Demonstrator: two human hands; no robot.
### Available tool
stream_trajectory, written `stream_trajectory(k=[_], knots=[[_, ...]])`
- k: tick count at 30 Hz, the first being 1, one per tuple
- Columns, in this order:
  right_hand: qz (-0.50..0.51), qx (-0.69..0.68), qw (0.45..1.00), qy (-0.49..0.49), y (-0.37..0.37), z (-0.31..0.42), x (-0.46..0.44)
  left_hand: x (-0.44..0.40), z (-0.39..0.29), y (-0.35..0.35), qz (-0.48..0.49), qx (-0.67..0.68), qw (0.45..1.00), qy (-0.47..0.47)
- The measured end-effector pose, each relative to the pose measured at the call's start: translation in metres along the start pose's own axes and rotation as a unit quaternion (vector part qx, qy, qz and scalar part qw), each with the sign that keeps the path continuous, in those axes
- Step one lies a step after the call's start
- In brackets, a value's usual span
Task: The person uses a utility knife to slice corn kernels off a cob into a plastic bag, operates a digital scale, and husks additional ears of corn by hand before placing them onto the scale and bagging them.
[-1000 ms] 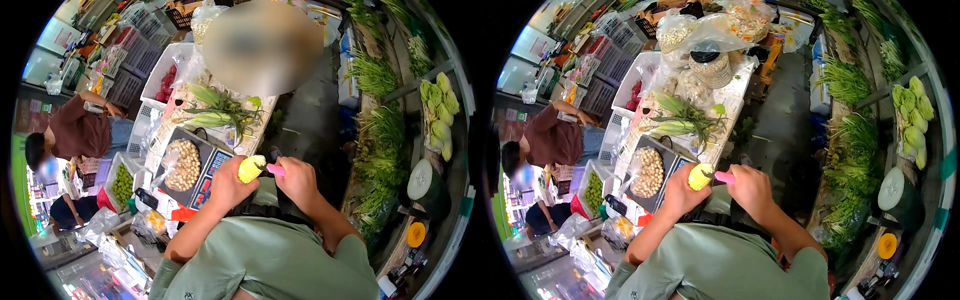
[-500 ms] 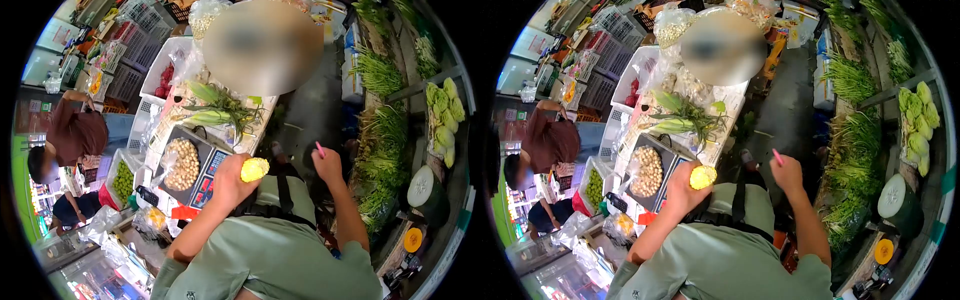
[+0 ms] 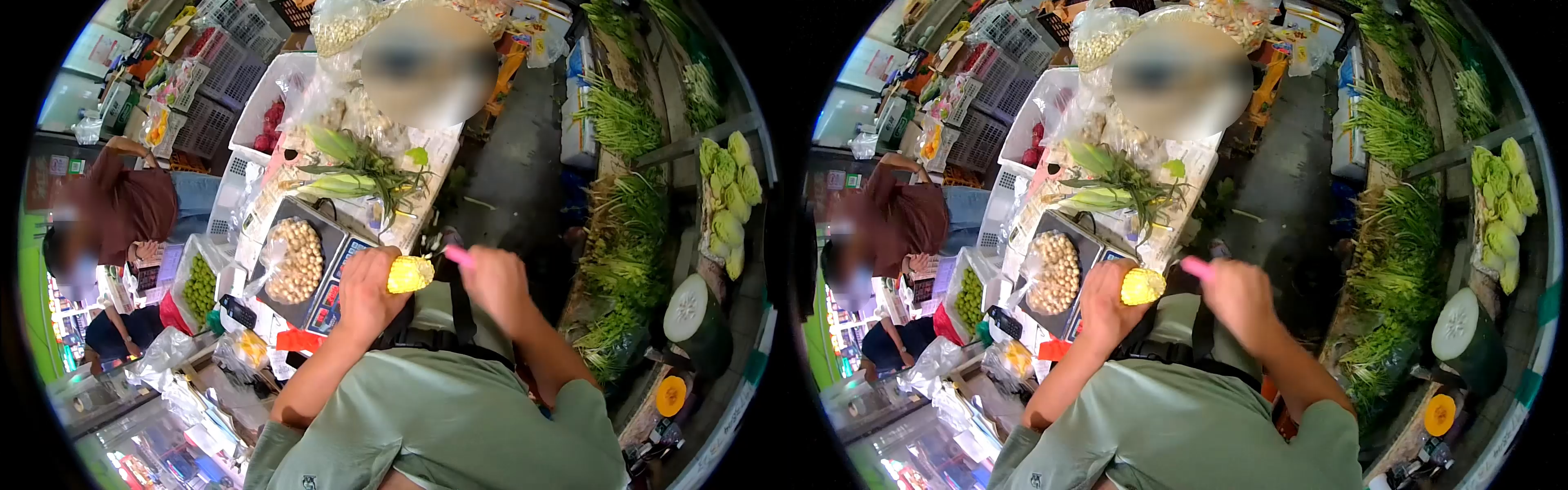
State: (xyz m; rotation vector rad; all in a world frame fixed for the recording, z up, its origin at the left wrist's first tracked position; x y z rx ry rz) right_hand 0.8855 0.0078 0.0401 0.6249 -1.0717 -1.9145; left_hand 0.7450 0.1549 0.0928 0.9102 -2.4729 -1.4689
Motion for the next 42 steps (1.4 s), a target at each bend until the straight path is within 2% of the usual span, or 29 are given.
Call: stream_trajectory(k=[1, 2, 4, 6, 7, 9, 10, 12, 18, 22, 27, 29, 31, 34, 37, 38, 39, 42], knots=[[0.020, 0.007, 0.997, -0.072, -0.026, -0.042, 0.004, 0.002, -0.003, 0.003, -0.008, 0.014, 1.000, -0.007], [0.024, 0.027, 0.994, -0.103, -0.035, -0.065, 0.012, -0.001, -0.005, 0.005, -0.019, 0.028, 0.999, -0.016], [0.030, 0.049, 0.991, -0.117, -0.023, -0.066, -0.002, -0.006, 0.006, 0.001, -0.030, 0.031, 0.999, 0.008], [0.029, -0.057, 0.991, -0.116, -0.013, -0.042, 0.011, 0.013, 0.012, -0.001, -0.007, 0.030, 0.999, 0.042], [0.025, -0.058, 0.991, -0.119, -0.006, -0.027, 0.011, 0.012, 0.015, -0.002, -0.015, 0.048, 0.997, 0.066], [-0.017, -0.132, 0.990, -0.053, 0.008, 0.009, 0.009, 0.008, 0.020, -0.007, -0.038, 0.085, 0.989, 0.116], [-0.041, -0.152, 0.987, -0.020, 0.012, 0.025, 0.008, 0.009, 0.019, -0.008, -0.019, 0.110, 0.983, 0.147], [-0.073, -0.165, 0.983, 0.037, 0.019, 0.045, 0.003, 0.008, 0.017, -0.006, -0.015, 0.110, 0.983, 0.147], [-0.057, -0.122, 0.988, 0.076, 0.015, 0.051, 0.004, 0.012, 0.017, -0.006, -0.017, 0.115, 0.984, 0.138], [-0.042, -0.096, 0.992, 0.069, 0.013, 0.055, 0.006, 0.016, 0.019, -0.007, -0.003, 0.108, 0.985, 0.135], [-0.053, -0.050, 0.996, 0.044, 0.001, 0.041, 0.008, 0.021, 0.017, -0.006, -0.003, 0.094, 0.990, 0.106], [-0.008, 0.021, 0.999, -0.033, -0.020, -0.010, 0.003, 0.023, 0.012, -0.004, -0.001, 0.095, 0.992, 0.082], [-0.061, 0.063, 0.990, -0.113, -0.025, -0.075, 0.009, 0.025, 0.003, 0.000, 0.013, 0.099, 0.992, 0.074], [-0.064, 0.011, 0.995, -0.079, -0.009, -0.068, 0.013, 0.023, 0.014, -0.001, -0.003, 0.096, 0.989, 0.111], [-0.038, -0.127, 0.991, -0.032, 0.017, -0.001, 0.016, 0.022, 0.013, -0.008, -0.015, 0.099, 0.989, 0.113], [-0.074, -0.178, 0.981, 0.027, 0.021, 0.020, 0.017, 0.023, 0.009, -0.008, -0.010, 0.093, 0.990, 0.106], [-0.071, -0.141, 0.986, 0.062, 0.022, 0.035, 0.018, 0.022, 0.006, -0.008, -0.004, 0.085, 0.992, 0.097], [-0.034, -0.127, 0.989, 0.070, 0.021, 0.048, 0.015, 0.021, 0.003, -0.005, 0.004, 0.081, 0.993, 0.091]])
Point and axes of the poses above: each hand's wrist, its own x-axis away from the middle knuckle, its own y-axis out of the back of the hand, z = x × y, the point moved 6 cm from there along -x, towards the middle knuckle, and after that the axes turned 7 degrees about y, right-handed, at the moved point
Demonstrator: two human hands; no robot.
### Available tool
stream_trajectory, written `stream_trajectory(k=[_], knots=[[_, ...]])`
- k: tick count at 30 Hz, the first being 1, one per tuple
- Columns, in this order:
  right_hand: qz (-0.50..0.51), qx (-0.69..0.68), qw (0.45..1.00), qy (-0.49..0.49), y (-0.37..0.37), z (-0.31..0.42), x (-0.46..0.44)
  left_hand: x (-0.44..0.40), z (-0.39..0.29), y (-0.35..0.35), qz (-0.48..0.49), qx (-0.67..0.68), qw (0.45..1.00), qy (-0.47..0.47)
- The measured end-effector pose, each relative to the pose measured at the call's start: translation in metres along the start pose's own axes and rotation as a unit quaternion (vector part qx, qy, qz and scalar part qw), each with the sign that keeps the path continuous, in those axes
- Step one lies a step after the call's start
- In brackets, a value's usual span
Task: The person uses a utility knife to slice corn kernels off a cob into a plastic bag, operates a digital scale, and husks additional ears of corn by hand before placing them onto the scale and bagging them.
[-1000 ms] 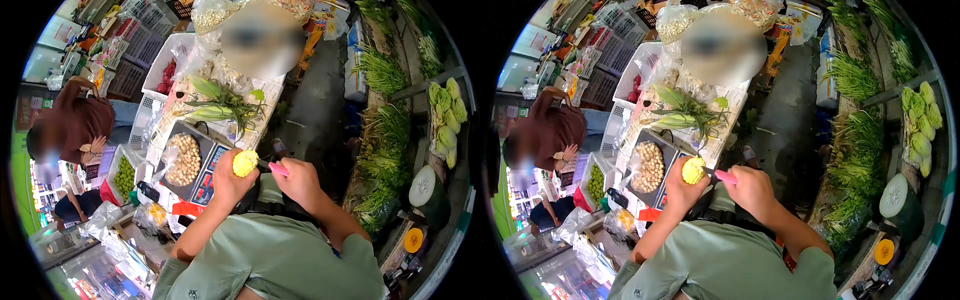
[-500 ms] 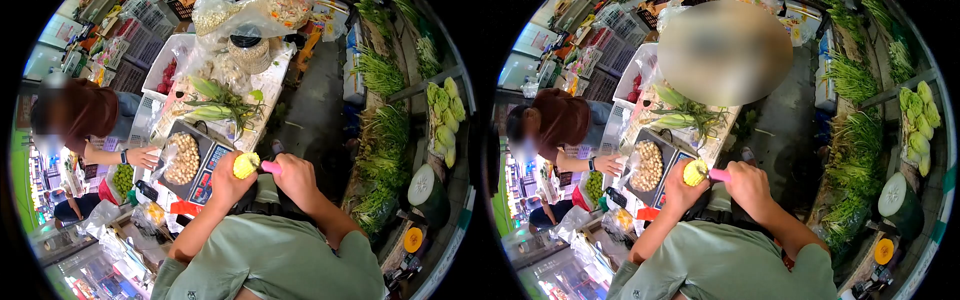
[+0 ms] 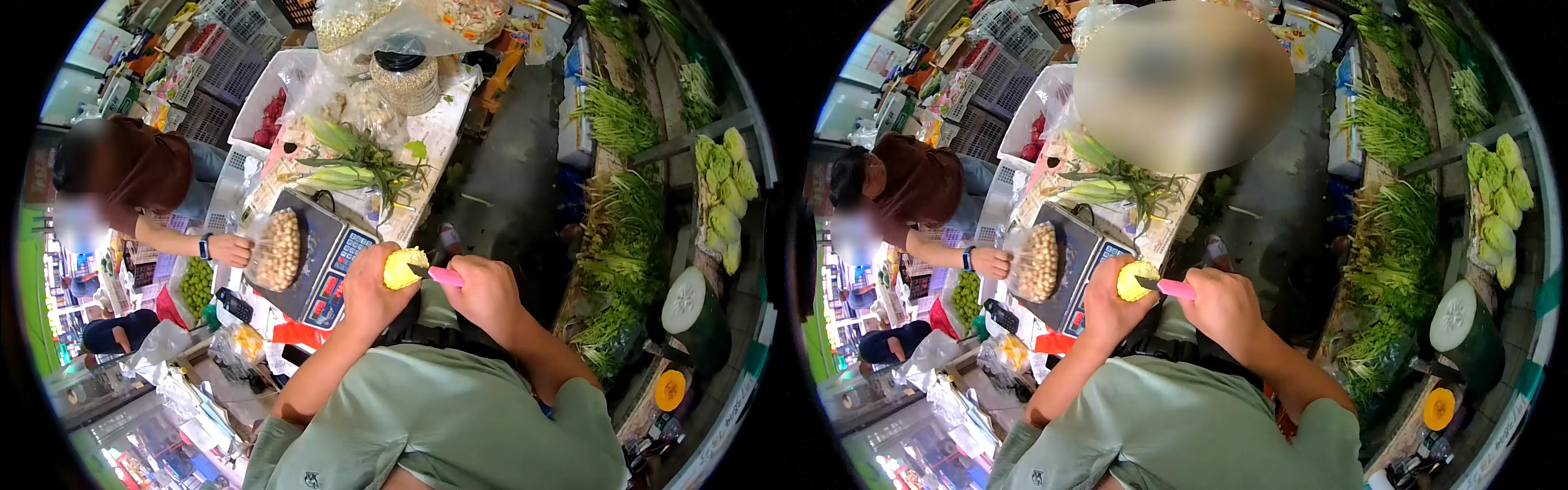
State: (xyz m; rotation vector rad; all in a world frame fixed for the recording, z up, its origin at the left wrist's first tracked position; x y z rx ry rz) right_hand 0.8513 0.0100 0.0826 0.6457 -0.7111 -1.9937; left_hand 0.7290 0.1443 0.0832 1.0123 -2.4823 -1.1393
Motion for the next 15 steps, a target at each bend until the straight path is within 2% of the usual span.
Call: stream_trajectory(k=[5, 7, 8, 9, 12, 14, 15], knots=[[0.019, 0.055, 0.998, 0.008, -0.002, -0.008, 0.004, 0.001, 0.000, -0.001, -0.004, -0.012, 1.000, -0.025], [0.045, 0.114, 0.990, -0.068, -0.008, -0.048, 0.005, 0.003, -0.005, -0.002, -0.022, -0.006, 0.998, -0.060], [0.068, 0.145, 0.971, -0.176, -0.016, -0.097, 0.009, 0.004, -0.008, 0.000, -0.024, -0.005, 0.997, -0.067], [0.060, 0.167, 0.965, -0.194, -0.017, -0.128, 0.014, 0.005, -0.012, 0.002, -0.028, -0.003, 0.997, -0.074], [0.062, 0.115, 0.967, -0.219, -0.015, -0.133, 0.024, -0.002, -0.002, 0.002, -0.039, -0.013, 0.998, -0.041], [0.042, -0.049, 0.977, -0.204, -0.012, -0.111, 0.010, 0.000, 0.002, 0.001, -0.046, 0.012, 0.999, -0.021], [0.013, -0.080, 0.979, -0.184, -0.015, -0.108, 0.005, 0.001, 0.007, -0.005, -0.035, 0.038, 0.998, 0.027]])
Point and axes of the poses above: each hand's wrist, its own x-axis away from the middle knuckle, its own y-axis out of the back of the hand, z = x × y, the point moved 6 cm from there along -x, towards the middle knuckle, and after that the axes turned 7 degrees about y, right-handed, at the moved point
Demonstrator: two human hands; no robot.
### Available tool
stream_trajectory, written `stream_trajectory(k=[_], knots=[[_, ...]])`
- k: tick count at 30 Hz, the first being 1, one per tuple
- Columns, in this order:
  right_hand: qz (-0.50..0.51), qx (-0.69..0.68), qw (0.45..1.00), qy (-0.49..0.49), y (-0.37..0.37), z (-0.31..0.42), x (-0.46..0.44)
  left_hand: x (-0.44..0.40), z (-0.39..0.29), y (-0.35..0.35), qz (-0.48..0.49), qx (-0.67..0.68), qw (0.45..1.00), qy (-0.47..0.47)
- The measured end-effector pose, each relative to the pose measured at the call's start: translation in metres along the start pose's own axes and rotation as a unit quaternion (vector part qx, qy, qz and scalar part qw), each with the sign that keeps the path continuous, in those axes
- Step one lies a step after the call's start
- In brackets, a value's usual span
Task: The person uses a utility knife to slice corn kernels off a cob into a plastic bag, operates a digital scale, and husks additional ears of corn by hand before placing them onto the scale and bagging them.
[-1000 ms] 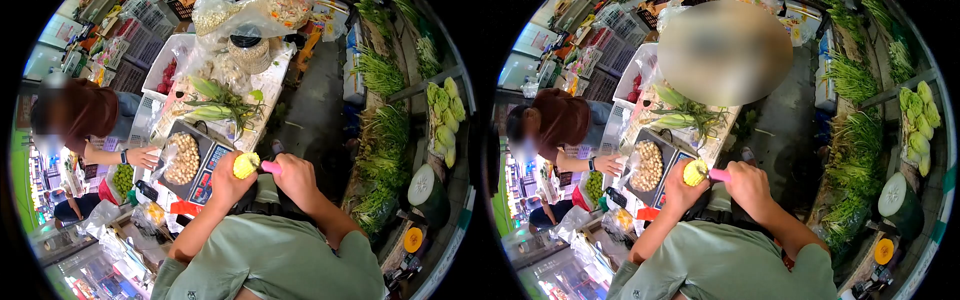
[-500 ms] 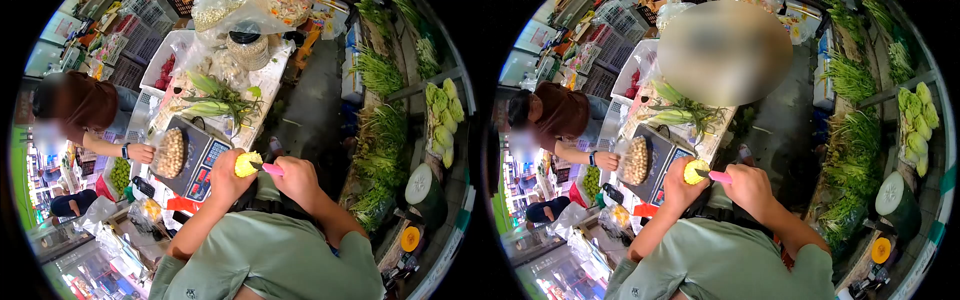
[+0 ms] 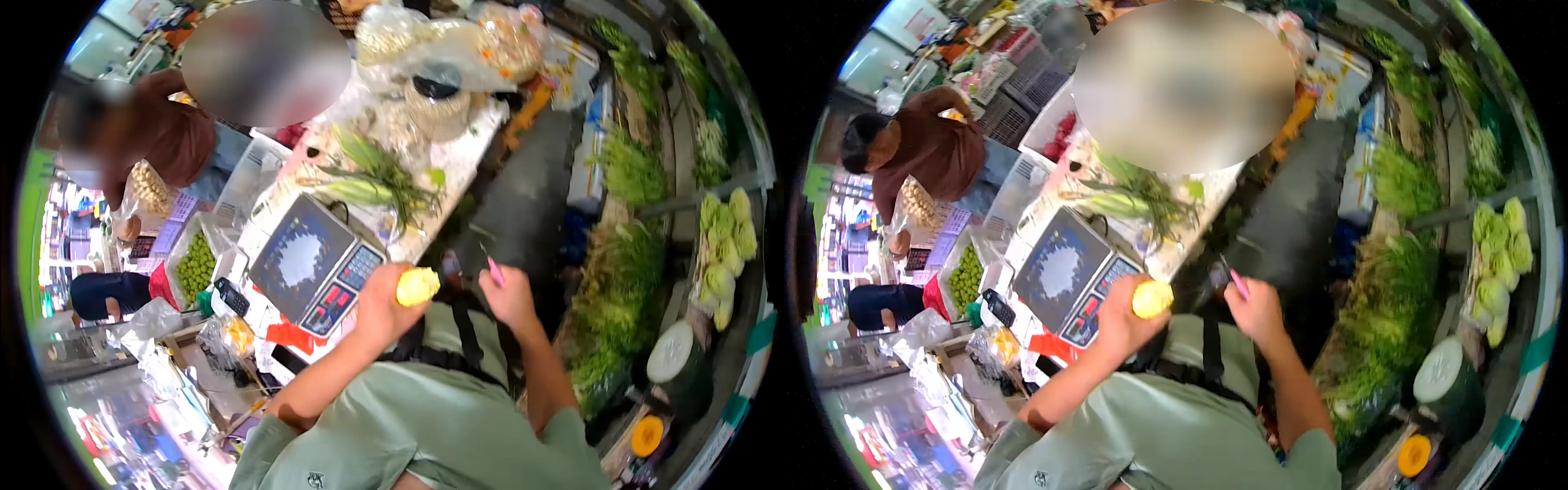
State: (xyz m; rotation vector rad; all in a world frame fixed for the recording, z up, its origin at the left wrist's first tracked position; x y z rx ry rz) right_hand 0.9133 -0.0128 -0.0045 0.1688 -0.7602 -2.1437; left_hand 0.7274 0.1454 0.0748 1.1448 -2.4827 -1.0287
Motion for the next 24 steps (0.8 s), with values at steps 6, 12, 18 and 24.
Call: stream_trajectory(k=[6, 12, 18, 24], knots=[[-0.019, -0.194, 0.981, 0.004, -0.043, 0.015, -0.022, -0.008, 0.037, -0.011, -0.029, 0.242, 0.941, 0.235], [0.030, -0.105, 0.985, 0.130, -0.071, 0.077, -0.111, -0.002, 0.075, -0.014, -0.013, 0.469, 0.820, 0.328], [0.331, -0.293, 0.894, 0.070, -0.137, 0.106, -0.041, 0.023, 0.116, 0.008, -0.122, 0.600, 0.671, 0.418], [0.457, -0.169, 0.865, 0.118, -0.180, 0.144, -0.015, 0.039, 0.144, 0.040, -0.274, 0.545, 0.678, 0.409]])
Point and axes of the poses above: each hand's wrist, its own x-axis away from the middle knuckle, its own y-axis out of the back of the hand, z = x × y, the point moved 6 cm from there along -x, towards the middle knuckle, and after that the axes turned 7 degrees about y, right-handed, at the moved point
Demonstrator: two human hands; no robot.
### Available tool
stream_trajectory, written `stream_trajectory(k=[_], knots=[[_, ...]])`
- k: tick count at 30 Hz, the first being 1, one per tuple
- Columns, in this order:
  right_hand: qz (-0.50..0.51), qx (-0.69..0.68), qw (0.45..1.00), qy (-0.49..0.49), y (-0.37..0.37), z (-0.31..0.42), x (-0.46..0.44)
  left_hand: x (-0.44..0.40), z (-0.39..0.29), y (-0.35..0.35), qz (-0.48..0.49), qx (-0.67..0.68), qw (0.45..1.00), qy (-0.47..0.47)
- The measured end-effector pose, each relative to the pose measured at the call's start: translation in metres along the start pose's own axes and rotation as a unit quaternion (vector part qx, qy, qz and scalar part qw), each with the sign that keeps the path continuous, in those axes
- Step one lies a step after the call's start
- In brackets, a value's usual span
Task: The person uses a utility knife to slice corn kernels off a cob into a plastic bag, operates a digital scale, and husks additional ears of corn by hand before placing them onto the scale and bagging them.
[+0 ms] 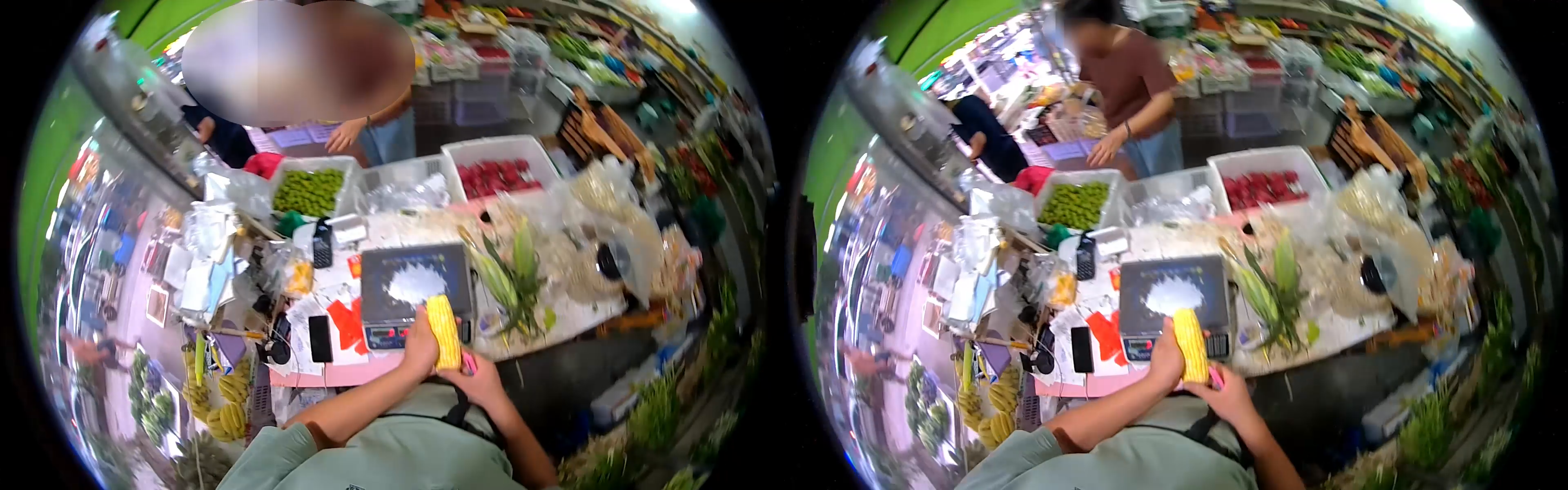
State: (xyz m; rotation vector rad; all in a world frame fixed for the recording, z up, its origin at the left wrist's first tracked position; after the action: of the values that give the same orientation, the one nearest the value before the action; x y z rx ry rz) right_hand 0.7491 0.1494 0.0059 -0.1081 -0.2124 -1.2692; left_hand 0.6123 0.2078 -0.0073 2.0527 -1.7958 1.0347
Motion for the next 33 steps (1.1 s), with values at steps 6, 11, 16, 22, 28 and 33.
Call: stream_trajectory(k=[6, 11, 16, 22, 28, 33], knots=[[0.011, -0.053, 0.998, 0.041, -0.002, -0.007, 0.003, 0.002, -0.008, 0.016, 0.019, -0.149, 0.977, -0.150], [0.010, -0.125, 0.992, 0.007, 0.007, -0.027, 0.015, 0.008, -0.023, 0.017, -0.026, -0.279, 0.915, -0.290], [-0.018, -0.123, 0.991, 0.050, 0.015, -0.025, 0.024, 0.004, -0.015, 0.017, -0.026, -0.337, 0.897, -0.286], [-0.035, -0.158, 0.987, 0.022, 0.018, -0.027, 0.037, -0.010, 0.011, 0.000, 0.157, -0.036, 0.978, -0.131], [-0.022, -0.135, 0.991, 0.015, 0.010, -0.041, 0.037, 0.023, 0.004, -0.026, 0.313, 0.113, 0.941, 0.064], [0.006, -0.161, 0.985, -0.065, -0.001, -0.053, 0.032, 0.010, 0.003, 0.002, 0.106, -0.244, 0.951, -0.157]])
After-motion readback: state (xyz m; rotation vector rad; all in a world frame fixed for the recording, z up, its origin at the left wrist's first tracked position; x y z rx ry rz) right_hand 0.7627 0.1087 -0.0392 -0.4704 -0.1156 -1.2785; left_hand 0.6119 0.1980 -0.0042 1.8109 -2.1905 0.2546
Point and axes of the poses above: each hand's wrist, its own x-axis away from the middle knuckle, its own y-axis out of the back of the hand, z = x × y, the point moved 6 cm from there along -x, towards the middle knuckle, and after that the axes turned 7 degrees about y, right-handed, at the moved point
